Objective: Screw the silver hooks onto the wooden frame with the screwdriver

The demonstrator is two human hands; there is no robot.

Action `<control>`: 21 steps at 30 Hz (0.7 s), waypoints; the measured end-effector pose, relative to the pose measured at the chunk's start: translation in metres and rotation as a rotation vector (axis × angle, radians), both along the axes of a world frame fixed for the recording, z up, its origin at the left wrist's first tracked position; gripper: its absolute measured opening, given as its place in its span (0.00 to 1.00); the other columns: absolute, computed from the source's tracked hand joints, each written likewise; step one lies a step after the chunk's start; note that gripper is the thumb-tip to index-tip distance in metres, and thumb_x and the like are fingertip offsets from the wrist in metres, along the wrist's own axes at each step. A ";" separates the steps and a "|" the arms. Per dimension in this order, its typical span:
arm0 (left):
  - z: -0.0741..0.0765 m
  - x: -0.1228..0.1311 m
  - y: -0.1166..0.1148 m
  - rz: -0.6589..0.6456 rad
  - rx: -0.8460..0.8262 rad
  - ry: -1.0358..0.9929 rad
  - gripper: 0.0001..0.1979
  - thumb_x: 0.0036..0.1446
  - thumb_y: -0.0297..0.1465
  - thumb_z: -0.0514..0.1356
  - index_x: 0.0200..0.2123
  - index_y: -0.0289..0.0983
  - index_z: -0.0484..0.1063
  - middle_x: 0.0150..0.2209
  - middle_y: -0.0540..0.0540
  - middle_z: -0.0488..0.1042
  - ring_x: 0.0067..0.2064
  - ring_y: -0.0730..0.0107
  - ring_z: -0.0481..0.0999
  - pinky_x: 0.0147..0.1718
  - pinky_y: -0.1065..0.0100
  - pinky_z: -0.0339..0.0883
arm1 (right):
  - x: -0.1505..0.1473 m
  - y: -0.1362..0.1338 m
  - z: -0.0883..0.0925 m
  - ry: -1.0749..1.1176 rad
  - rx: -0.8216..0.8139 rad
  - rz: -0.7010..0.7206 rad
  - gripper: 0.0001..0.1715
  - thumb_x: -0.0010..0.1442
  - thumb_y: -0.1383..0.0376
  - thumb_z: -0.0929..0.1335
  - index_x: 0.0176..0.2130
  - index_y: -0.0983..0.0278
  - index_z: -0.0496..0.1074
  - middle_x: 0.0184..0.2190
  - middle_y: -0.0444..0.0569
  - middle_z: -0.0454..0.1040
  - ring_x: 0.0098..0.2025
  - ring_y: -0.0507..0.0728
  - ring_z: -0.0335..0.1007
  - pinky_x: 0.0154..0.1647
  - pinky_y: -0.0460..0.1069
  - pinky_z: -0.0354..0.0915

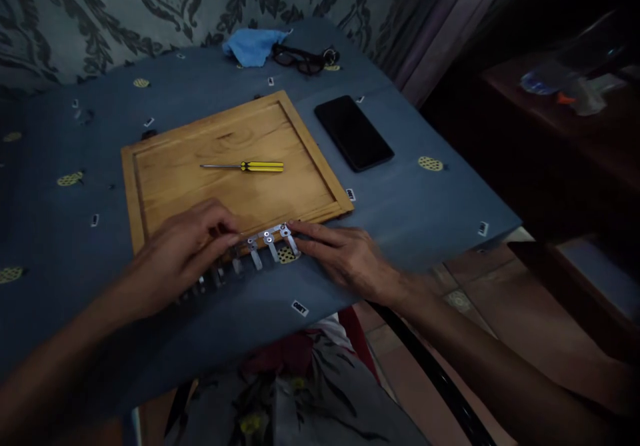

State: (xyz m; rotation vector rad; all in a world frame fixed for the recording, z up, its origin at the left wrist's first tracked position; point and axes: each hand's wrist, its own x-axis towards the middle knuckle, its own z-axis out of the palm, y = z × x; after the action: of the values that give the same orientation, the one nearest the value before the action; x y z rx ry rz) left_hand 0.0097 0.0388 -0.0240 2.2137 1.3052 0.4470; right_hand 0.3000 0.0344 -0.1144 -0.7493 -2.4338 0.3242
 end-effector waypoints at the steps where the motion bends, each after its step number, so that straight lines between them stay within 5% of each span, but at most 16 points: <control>1: -0.001 0.011 0.003 -0.046 -0.041 0.000 0.10 0.69 0.38 0.54 0.37 0.42 0.71 0.35 0.50 0.74 0.35 0.66 0.75 0.33 0.66 0.67 | 0.000 0.000 0.001 0.002 0.009 -0.003 0.23 0.67 0.77 0.63 0.56 0.65 0.76 0.62 0.56 0.76 0.49 0.58 0.84 0.45 0.51 0.81; 8: -0.010 0.044 0.018 -0.182 -0.130 0.009 0.09 0.71 0.34 0.54 0.37 0.41 0.68 0.33 0.52 0.73 0.32 0.70 0.72 0.35 0.69 0.65 | -0.002 -0.002 0.007 -0.041 0.050 0.005 0.21 0.68 0.77 0.63 0.55 0.67 0.75 0.62 0.56 0.76 0.46 0.58 0.84 0.41 0.50 0.80; 21: -0.016 0.050 0.019 -0.070 -0.244 0.018 0.09 0.68 0.35 0.57 0.33 0.40 0.71 0.28 0.54 0.72 0.28 0.72 0.68 0.31 0.70 0.62 | -0.003 -0.002 0.010 0.000 0.065 -0.008 0.19 0.70 0.77 0.61 0.55 0.68 0.73 0.60 0.57 0.78 0.42 0.56 0.84 0.36 0.50 0.79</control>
State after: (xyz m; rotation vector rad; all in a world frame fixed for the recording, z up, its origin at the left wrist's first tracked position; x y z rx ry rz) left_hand 0.0596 0.0583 -0.0395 2.0554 1.2177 0.2286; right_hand 0.2971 0.0321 -0.1049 -0.7301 -2.4287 0.2403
